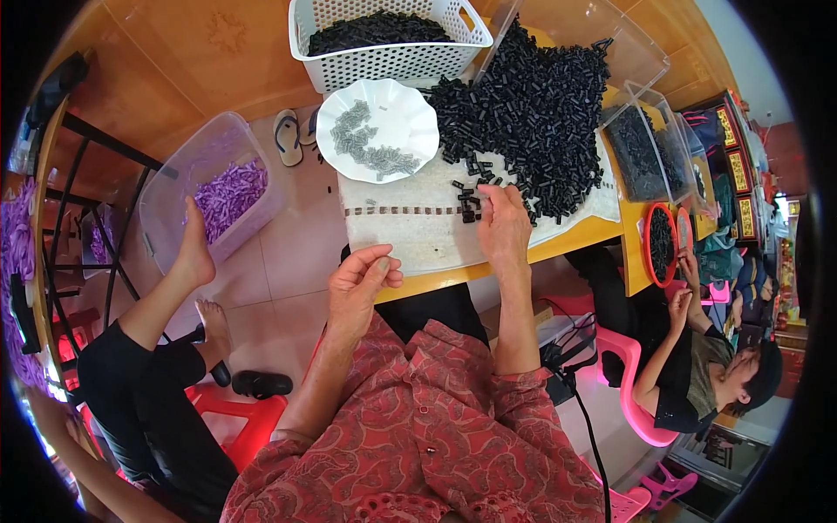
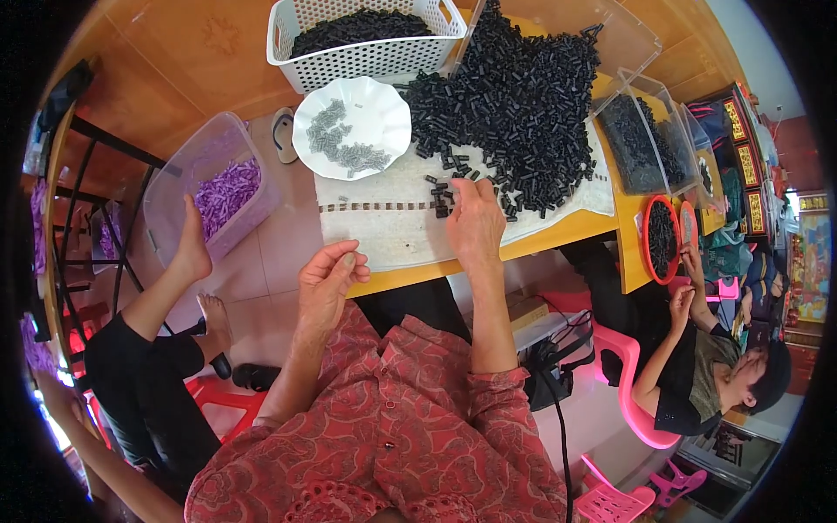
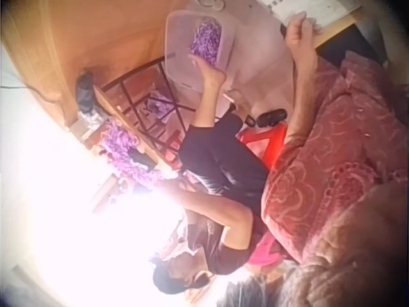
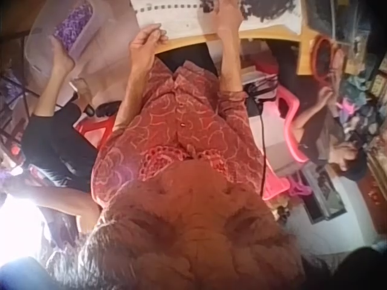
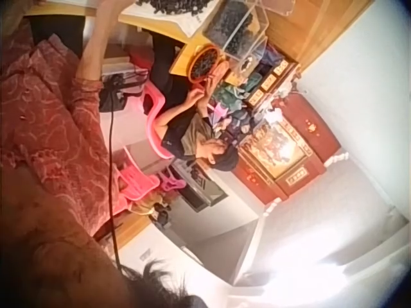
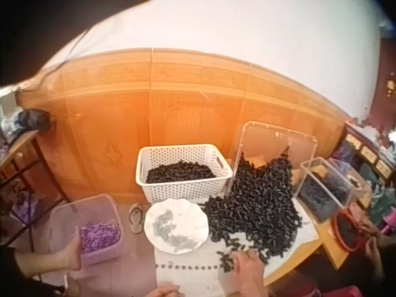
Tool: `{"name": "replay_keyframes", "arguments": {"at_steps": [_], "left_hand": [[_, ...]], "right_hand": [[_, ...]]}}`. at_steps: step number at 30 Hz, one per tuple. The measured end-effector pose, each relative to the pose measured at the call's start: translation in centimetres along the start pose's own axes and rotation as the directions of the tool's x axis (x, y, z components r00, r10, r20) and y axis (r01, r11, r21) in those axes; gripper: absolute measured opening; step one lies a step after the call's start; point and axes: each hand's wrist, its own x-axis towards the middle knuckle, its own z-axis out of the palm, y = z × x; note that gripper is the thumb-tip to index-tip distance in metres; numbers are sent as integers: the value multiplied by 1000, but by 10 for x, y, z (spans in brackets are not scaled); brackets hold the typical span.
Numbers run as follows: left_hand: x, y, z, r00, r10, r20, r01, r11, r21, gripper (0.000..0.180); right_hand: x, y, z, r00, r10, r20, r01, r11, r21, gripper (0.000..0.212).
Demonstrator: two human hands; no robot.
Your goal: Assembling small black plastic parts with metal pins.
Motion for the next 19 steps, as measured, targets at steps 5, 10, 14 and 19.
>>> {"name": "replay_keyframes", "arguments": {"at_steps": [5, 10, 14, 19], "left_hand": [[0, -1, -2, 1000, 3, -3, -3, 1000, -8, 22], [0, -1, -2, 1000, 5, -2, -5, 1000, -21, 23], [1, -2, -2, 1000, 8, 0, -8, 1000, -12, 23], [0, -2, -3, 1000, 9, 6, -9, 1000, -3, 23]], "right_hand": [[-7, -12, -7, 989, 21, 148, -15, 999, -44, 16], [-23, -13, -16, 976, 16, 215, -37, 995, 96, 15], [-29, -4, -14, 991, 66, 114, -79, 990, 118, 16], [-38, 2, -14, 986, 86, 142, -112, 976, 187, 20]]}}
